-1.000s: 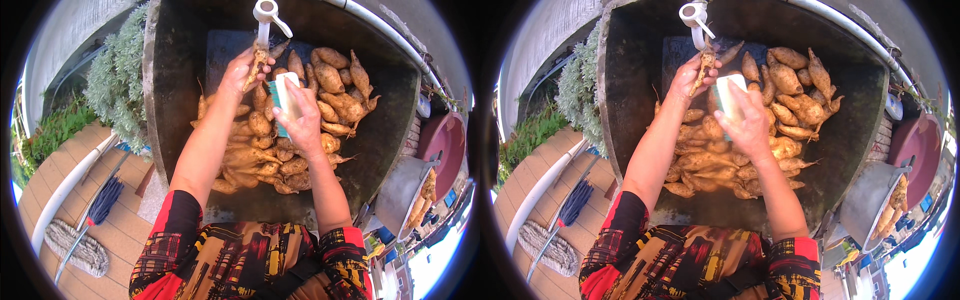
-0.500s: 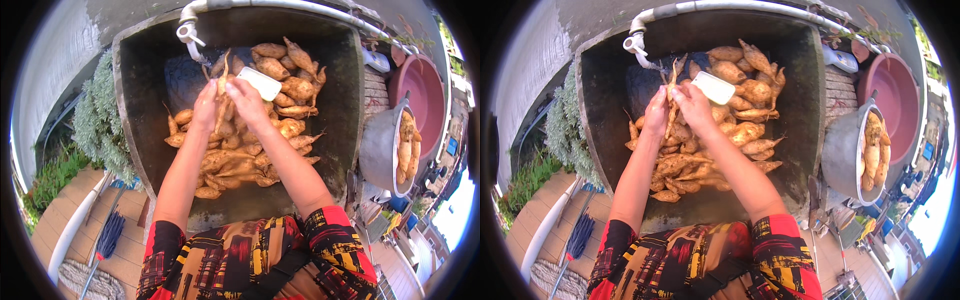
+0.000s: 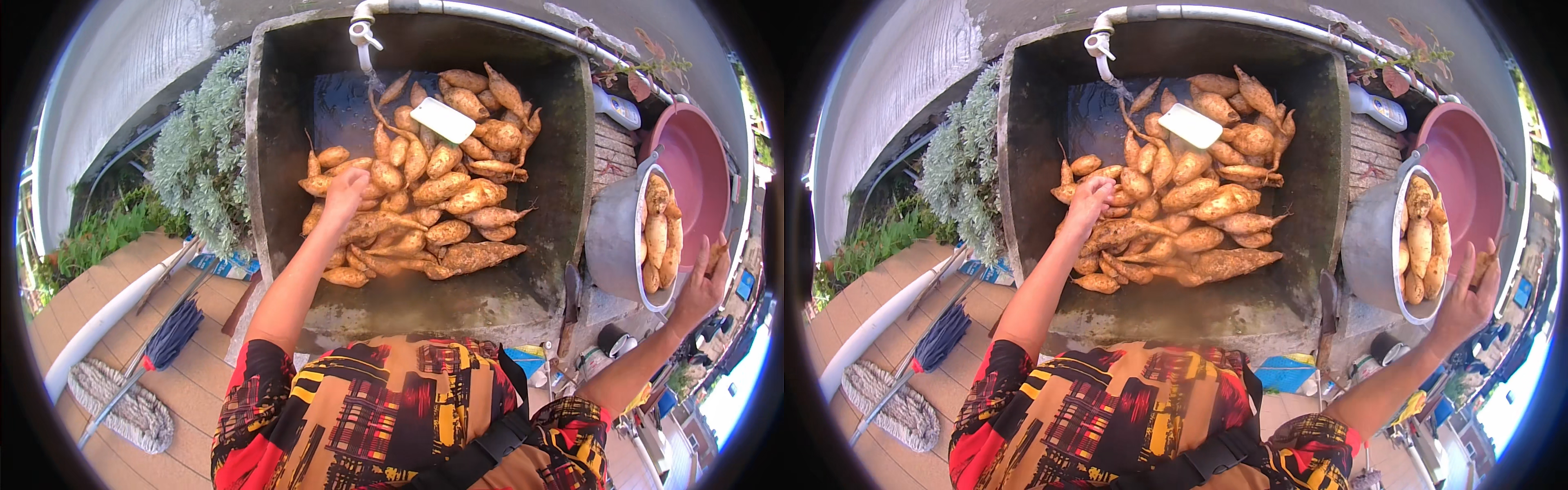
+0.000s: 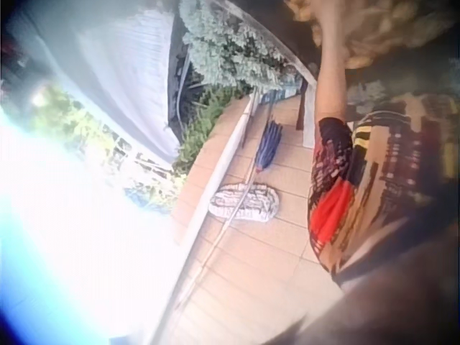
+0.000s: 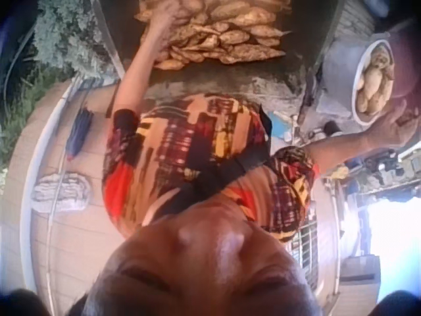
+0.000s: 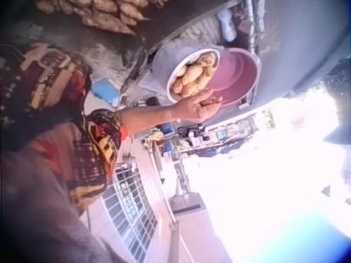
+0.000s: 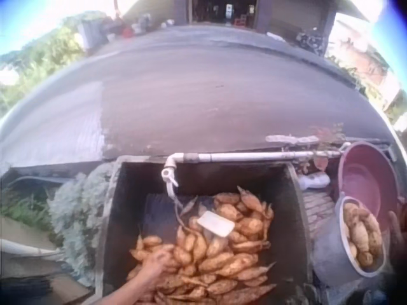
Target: The person scrubs sweet potatoes with a brush in a sink.
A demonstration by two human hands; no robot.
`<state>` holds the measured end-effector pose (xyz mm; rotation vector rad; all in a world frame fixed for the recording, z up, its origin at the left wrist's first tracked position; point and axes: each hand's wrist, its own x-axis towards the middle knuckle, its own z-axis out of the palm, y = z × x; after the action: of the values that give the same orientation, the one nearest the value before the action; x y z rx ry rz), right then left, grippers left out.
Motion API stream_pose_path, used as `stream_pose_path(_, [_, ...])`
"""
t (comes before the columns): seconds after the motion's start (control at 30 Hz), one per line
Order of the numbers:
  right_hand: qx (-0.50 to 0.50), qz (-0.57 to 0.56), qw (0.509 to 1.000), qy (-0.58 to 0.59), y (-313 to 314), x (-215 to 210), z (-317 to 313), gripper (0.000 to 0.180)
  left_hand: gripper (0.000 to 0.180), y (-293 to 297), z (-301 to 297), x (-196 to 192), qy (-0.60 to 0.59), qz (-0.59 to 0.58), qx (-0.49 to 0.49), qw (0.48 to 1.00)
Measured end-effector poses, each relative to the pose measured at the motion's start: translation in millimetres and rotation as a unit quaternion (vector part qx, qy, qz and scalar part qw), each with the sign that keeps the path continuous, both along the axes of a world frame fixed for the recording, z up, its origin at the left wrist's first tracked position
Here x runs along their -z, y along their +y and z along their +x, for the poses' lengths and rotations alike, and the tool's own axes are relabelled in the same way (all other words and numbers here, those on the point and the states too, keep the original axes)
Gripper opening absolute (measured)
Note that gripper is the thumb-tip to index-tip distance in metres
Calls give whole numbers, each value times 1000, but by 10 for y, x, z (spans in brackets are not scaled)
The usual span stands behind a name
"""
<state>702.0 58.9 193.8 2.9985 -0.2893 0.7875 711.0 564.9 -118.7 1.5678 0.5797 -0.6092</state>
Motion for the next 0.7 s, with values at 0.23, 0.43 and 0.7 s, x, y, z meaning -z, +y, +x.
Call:
stream_pose_path(0.23, [96, -176, 967, 160, -487, 127, -261, 39, 18, 321, -511, 255, -158, 186, -78, 967])
stream_pose_path(0.43, [-189, 73, 976, 82, 1350, 1097, 272, 36, 11, 337, -306, -14, -254, 340, -32, 905])
stream_pose_path(0.7, [-311, 58, 913, 258, 2686, 2729, 1223, 54, 29, 461, 641, 363, -217, 524, 321, 759])
